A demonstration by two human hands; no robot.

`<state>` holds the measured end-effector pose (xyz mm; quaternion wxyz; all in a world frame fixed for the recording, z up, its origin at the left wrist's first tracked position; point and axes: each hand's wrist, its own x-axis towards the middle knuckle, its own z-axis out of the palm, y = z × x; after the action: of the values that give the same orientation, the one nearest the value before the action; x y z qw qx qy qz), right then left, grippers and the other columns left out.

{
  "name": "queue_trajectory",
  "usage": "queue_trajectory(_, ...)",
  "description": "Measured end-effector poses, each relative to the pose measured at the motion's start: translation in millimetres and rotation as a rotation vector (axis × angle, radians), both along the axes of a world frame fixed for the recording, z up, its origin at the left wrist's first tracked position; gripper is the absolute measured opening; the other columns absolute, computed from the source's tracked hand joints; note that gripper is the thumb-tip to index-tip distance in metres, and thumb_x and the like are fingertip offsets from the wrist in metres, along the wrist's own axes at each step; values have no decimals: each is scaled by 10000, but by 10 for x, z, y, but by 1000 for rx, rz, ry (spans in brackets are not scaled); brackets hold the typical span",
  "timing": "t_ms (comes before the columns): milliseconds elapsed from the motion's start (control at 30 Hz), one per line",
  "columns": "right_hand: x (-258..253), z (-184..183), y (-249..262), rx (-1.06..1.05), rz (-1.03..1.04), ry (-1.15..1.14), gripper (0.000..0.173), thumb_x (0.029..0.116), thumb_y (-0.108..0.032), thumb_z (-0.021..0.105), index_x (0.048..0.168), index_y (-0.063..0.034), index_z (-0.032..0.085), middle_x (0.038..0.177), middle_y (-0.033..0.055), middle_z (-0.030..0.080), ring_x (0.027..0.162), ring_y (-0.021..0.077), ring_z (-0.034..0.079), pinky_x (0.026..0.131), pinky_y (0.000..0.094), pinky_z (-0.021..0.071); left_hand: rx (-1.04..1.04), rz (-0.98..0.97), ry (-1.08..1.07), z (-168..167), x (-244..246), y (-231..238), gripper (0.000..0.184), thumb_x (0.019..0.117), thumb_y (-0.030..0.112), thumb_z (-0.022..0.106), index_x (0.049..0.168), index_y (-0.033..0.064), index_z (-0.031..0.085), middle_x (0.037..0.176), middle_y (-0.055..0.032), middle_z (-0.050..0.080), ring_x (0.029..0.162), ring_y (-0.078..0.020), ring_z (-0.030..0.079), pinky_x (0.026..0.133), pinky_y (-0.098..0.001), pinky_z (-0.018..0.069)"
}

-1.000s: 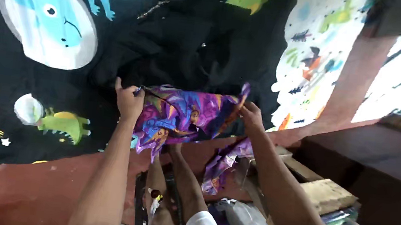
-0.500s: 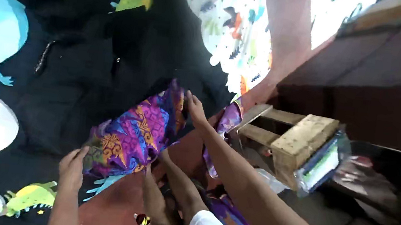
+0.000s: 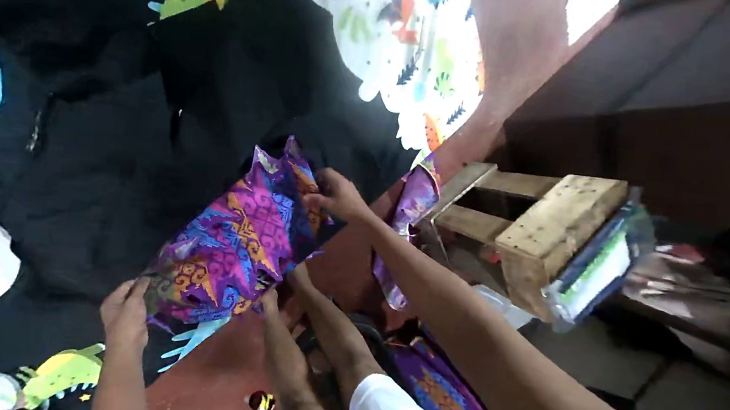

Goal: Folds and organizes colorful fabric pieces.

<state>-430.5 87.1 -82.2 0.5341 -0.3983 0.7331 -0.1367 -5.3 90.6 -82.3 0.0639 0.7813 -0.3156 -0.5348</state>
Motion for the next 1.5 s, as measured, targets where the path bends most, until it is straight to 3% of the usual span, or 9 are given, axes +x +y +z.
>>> queue_trajectory(67, 21, -19, 24, 19, -8, -29, 270, 981, -157, 660, 1124, 72, 669, 1057, 225, 685, 979, 310, 667, 913, 511, 517, -9, -2, -3, -2, 15, 5, 312, 1050, 221, 545, 1135, -67, 630, 1047, -116, 637, 900, -102, 599, 856, -332, 517)
queue_trajectory(167, 5, 42, -9, 37, -272, -171, 232, 1003, -166, 632, 1084, 38, 708, 997, 128, 707, 905, 156, 659, 874, 386, 540, -26, -28, -7, 29, 30, 4, 296, 1046, 215, 560, 1119, -62, 638, 1046, -109, 649, 914, -90, 615, 869, -319, 528)
queue_trajectory(400, -66, 83, -6, 90, -405, -169, 294, 935, -206, 728, 878, 22, 551, 796, 85, 577, 718, 141, 555, 717, 359, 503, -21, -80, -18, 21, 34, -23, 354, 1046, 246, 573, 1158, -85, 635, 1109, -167, 645, 972, -149, 602, 919, -374, 497)
queue_trajectory(633, 7, -199, -151, 213, -15, 214, 398, 1075, -311, 511, 1244, 29, 632, 1195, 263, 663, 1137, 422, 638, 986, 616, 472, -18, -138, -92, -18, -31, -63, 378, 1061, 255, 537, 1172, -92, 638, 1163, -238, 639, 1048, -249, 609, 955, -465, 475)
queue_trajectory(767, 160, -233, -212, 292, -64, 298, 419, 1101, -316, 429, 1296, 18, 590, 1232, 274, 645, 1175, 443, 619, 978, 633, 468, -49, -149, -121, -50, -63, -89, 356, 1071, 227, 518, 1169, -87, 654, 1125, -253, 650, 1005, -279, 622, 929, -487, 479)
queue_trajectory(933, 214, -147, -243, 331, -30, 359, 450, 1097, -339, 431, 1326, 20, 576, 1267, 291, 626, 1201, 461, 599, 1000, 649, 449, -39, -137, -148, -104, -108, -75, 359, 1076, 213, 515, 1213, -88, 655, 1211, -312, 647, 1156, -414, 622, 1027, -592, 444)
queue_trajectory(1067, 89, -255, -159, 253, -28, 286, 473, 1096, -339, 439, 1272, 76, 583, 1212, 312, 628, 1143, 445, 618, 989, 623, 460, -49, -167, -135, -135, -54, -69, 400, 1081, 264, 512, 1179, -91, 667, 1192, -324, 651, 1174, -448, 615, 1036, -619, 435)
queue_trajectory(1300, -64, -229, -47, 242, -227, -70, 434, 1063, -358, 519, 1287, 9, 572, 1119, 154, 644, 945, 192, 637, 842, 401, 546, -57, -98, -93, -193, -36, -28, 397, 1077, 271, 520, 1198, -78, 667, 1241, -311, 632, 1215, -425, 595, 1067, -587, 429)
queue_trajectory(1500, 43, -216, -96, 262, -308, 9, 409, 1065, -318, 528, 1275, 29, 576, 1107, 165, 643, 925, 201, 629, 833, 399, 541, -43, -115, -94, -161, -42, -23, 417, 1085, 299, 506, 1196, -67, 672, 1256, -313, 625, 1231, -439, 582, 1068, -619, 411)
